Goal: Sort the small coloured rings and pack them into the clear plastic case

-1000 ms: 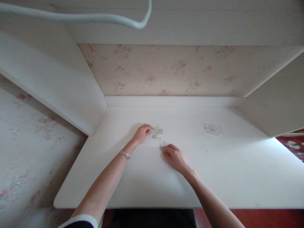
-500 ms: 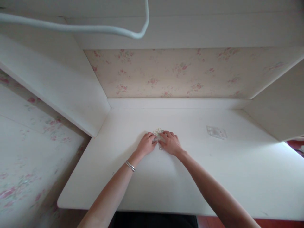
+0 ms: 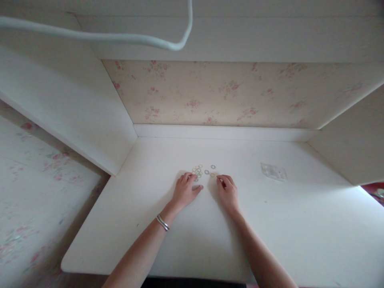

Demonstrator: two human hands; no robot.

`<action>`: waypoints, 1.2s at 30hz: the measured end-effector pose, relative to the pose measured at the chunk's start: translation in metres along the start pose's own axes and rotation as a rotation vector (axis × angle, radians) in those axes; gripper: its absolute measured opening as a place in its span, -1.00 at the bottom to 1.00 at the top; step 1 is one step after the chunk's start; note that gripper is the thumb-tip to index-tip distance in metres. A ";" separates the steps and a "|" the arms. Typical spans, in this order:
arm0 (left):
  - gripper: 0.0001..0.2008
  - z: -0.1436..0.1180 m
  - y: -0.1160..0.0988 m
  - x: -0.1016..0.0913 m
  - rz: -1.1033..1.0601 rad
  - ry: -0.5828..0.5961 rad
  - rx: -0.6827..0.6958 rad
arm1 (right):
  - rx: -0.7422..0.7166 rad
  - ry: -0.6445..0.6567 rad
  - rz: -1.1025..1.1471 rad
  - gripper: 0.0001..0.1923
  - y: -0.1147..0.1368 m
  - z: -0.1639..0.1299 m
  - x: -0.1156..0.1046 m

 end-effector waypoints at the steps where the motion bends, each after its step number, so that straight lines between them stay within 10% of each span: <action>1: -0.61 0.004 0.001 0.003 0.009 -0.012 -0.005 | -0.006 0.016 -0.007 -0.70 0.000 -0.004 0.000; 11: -0.71 0.035 0.004 0.016 -0.196 -0.054 -0.001 | -0.245 0.276 -0.367 -0.70 0.025 -0.010 0.005; 25: -0.79 -0.039 0.028 -0.027 -0.469 0.008 -0.228 | 0.142 0.245 -0.315 -0.66 -0.014 0.067 0.022; 36: -0.81 -0.035 0.025 -0.025 -0.428 0.032 -0.191 | 0.181 0.187 -0.241 -0.74 -0.020 0.077 0.025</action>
Point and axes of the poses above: each hand's wrist, its own z-axis towards the middle knuckle, its own x-axis out of the palm, y = z × x, the point moved 2 cm from there along z, towards the middle knuckle, and after that the axes turned 4 degrees about -y, right-handed, at the moved point
